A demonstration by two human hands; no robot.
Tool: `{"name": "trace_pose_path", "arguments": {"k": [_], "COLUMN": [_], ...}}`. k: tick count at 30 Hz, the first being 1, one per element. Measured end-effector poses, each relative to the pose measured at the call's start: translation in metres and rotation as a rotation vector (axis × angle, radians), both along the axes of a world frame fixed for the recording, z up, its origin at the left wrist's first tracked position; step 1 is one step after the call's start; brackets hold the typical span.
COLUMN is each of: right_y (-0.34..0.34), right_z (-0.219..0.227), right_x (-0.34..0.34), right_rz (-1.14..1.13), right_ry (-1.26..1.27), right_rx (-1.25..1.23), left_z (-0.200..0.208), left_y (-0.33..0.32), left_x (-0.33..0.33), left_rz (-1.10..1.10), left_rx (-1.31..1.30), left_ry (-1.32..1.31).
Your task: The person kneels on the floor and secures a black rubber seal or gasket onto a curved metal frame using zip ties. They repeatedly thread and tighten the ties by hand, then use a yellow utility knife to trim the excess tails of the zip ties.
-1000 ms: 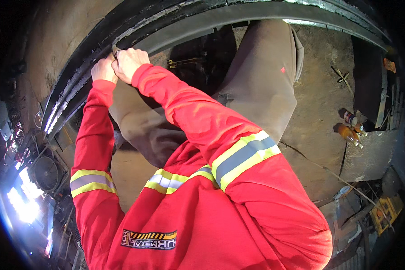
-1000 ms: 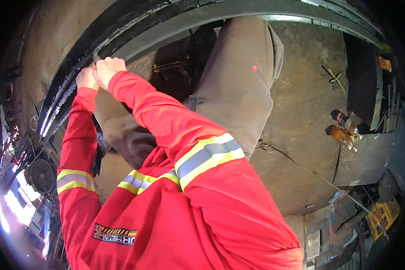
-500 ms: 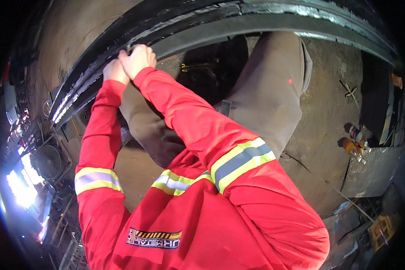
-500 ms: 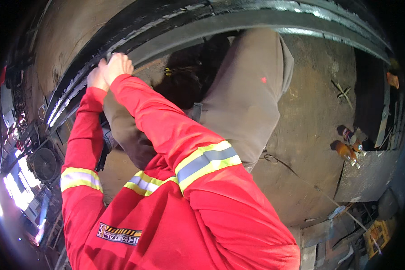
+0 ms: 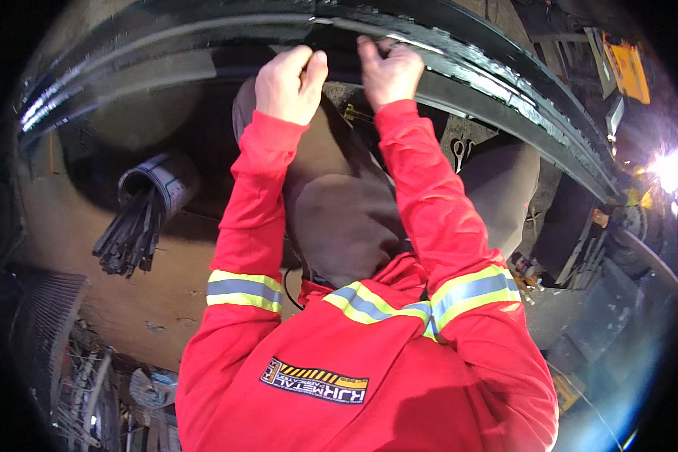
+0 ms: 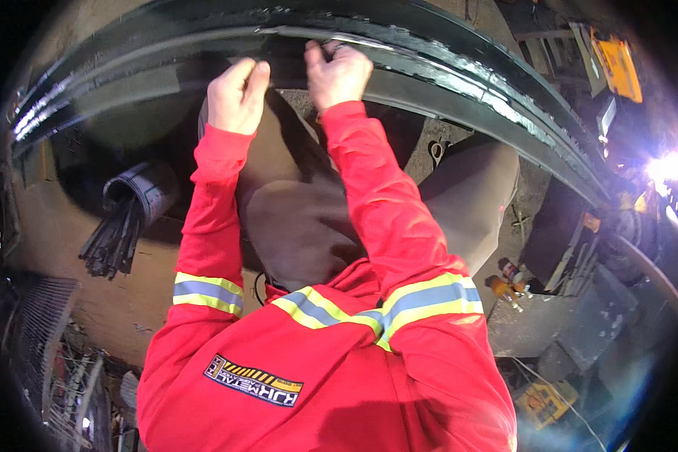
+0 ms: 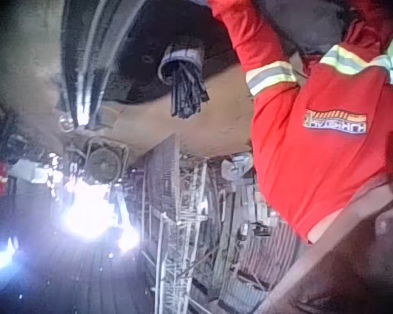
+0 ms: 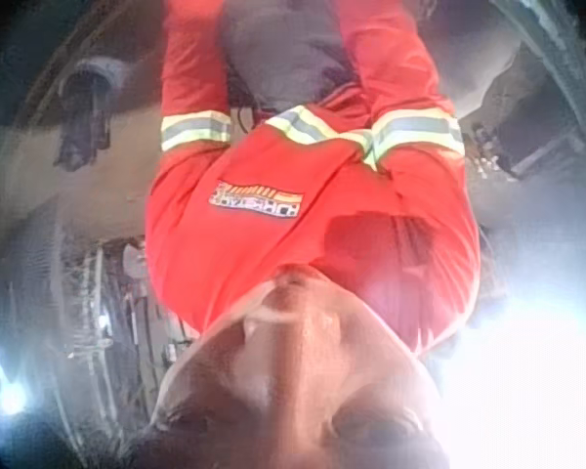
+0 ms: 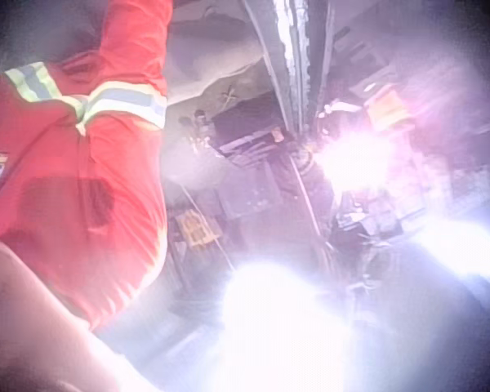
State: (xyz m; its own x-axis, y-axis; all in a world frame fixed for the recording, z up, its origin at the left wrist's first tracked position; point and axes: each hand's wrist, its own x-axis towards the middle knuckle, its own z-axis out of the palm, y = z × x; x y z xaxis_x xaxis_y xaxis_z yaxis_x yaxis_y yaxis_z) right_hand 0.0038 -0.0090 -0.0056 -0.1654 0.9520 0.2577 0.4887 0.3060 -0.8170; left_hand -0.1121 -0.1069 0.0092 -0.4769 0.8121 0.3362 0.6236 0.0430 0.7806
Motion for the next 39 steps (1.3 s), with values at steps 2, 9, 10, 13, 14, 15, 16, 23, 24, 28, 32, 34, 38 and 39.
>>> {"name": "trace_pose_path", "arguments": {"k": [2,9,10,13,14,15,16,23,24,28,32,34,38,39], "right_y": [0.009,0.007,0.009,0.008,0.010,0.012,0.014,-0.009,-0.012,-0.011,-0.010,-0.006,0.003,0.004], "right_z": [-0.019,-0.010,-0.014,-0.013,-0.015,-0.017,-0.020,0.010,0.012,0.016,0.004,0.002,-0.012,-0.011], "right_x": [0.007,0.007,0.007,0.007,0.009,0.010,0.012,-0.006,-0.009,-0.018,-0.029,-0.035,-0.004,-0.005], "right_rz": [0.026,0.123,0.124,0.114,0.112,0.110,0.108,0.045,0.001,-0.187,-0.172,-0.149,-0.063,-0.036], "right_ry": [-0.078,-0.059,-0.018,-0.056,-0.054,-0.052,-0.050,0.109,0.173,0.443,0.753,0.685,0.529,0.506], "right_rx": [0.179,0.110,0.129,0.113,0.113,0.112,0.112,-0.122,-0.162,-0.425,-0.466,-0.452,-0.280,-0.304], "left_z": [0.002,-0.002,0.001,-0.001,-0.002,-0.004,-0.004,-0.004,-0.006,-0.036,-0.093,-0.121,-0.070,-0.072], "left_y": [-0.003,-0.008,-0.007,-0.009,-0.008,-0.007,-0.007,0.010,0.019,0.051,0.105,0.118,0.087,0.086], "left_x": [-0.003,-0.016,-0.016,-0.019,-0.019,-0.019,-0.019,0.000,0.014,0.018,0.025,0.020,0.032,0.027], "left_rz": [0.066,0.034,0.045,0.064,0.070,0.070,0.084,-0.034,-0.024,-0.087,0.031,0.047,-0.083,-0.176], "left_rx": [0.042,0.141,0.202,0.237,0.241,0.265,0.268,0.071,0.178,-0.020,0.013,0.004,0.010,0.011], "left_ry": [-0.360,-0.610,-0.627,-0.669,-0.666,-0.675,-0.650,-1.278,-1.265,-1.465,-1.317,-1.272,-1.854,-1.795]}}
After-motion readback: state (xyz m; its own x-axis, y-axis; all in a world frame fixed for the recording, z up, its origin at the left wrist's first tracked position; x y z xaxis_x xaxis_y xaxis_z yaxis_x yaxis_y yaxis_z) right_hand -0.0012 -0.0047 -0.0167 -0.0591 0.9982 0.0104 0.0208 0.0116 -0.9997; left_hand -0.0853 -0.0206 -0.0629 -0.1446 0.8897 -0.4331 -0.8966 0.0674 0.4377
